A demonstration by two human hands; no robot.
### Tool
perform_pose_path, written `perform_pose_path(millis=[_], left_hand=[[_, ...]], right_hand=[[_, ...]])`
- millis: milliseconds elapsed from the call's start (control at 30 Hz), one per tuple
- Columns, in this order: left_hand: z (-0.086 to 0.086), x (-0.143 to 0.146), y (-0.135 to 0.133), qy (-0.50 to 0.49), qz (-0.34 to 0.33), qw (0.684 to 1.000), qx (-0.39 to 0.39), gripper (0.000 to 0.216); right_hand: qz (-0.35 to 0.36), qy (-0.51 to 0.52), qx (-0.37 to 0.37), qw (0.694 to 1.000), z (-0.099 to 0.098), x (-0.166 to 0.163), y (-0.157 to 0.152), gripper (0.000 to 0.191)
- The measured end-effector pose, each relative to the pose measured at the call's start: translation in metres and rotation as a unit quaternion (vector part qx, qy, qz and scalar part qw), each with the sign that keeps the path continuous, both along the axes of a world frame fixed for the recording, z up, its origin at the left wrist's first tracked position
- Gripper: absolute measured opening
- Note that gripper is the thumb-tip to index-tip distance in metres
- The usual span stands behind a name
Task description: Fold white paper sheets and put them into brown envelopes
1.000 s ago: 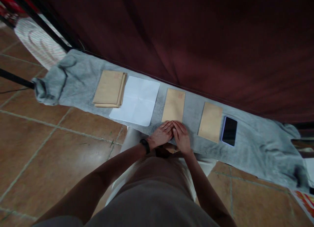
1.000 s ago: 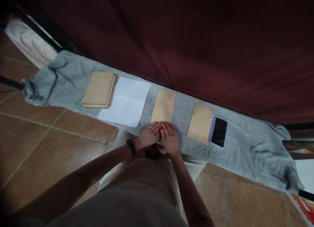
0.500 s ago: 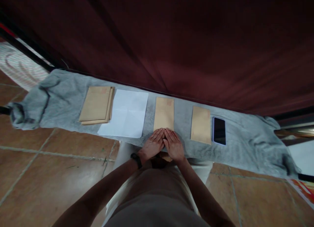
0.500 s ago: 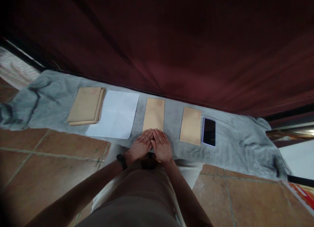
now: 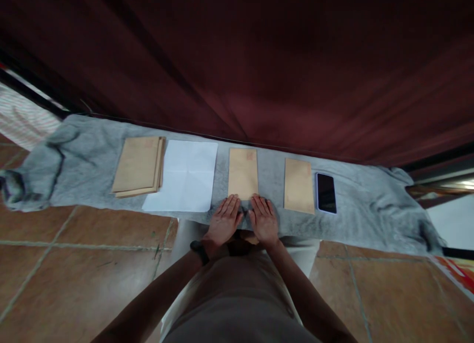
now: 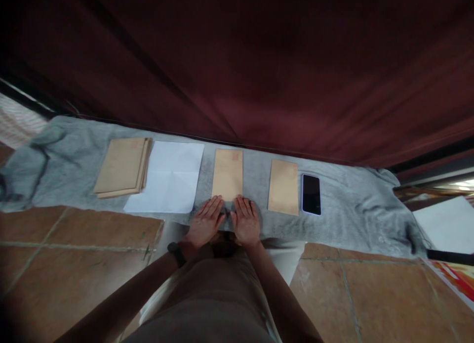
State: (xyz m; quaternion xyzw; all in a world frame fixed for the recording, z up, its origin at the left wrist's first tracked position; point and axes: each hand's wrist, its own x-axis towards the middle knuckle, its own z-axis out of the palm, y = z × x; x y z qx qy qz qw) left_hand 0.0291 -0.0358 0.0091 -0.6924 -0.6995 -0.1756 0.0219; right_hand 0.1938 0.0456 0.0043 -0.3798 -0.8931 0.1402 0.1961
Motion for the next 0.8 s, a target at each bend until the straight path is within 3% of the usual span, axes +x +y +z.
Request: perform_pose_path(millis=[200,367,567,800], left_hand=[[0.002,0.016,0.01,-0.005,0.016,0.999,-0.032,0.053],[0.002,0.012,0.008,-0.022,0.024,0.999,-0.021,0.054],[0.003,0.004,-0.001,-0.022,0.114,0.993,0.013,0.046],[0.009,-0.008,0.025,-0.089,0.152,0.983,0.053,0.036]], right_hand=[[0.022,-0.006,-0.014,1.0,0.005,-0.015,-0.001,0.046],[0.019,-0.002,-0.017,1.0,0.002,-0.015,-0.003,0.046],[-0.027,0.008,-0.001,1.0,-0.003,-0.007,-0.003,0.048],[-0.04,-0.002,0.015,0.999,-0.001,-0.01,-0.005,0.048]])
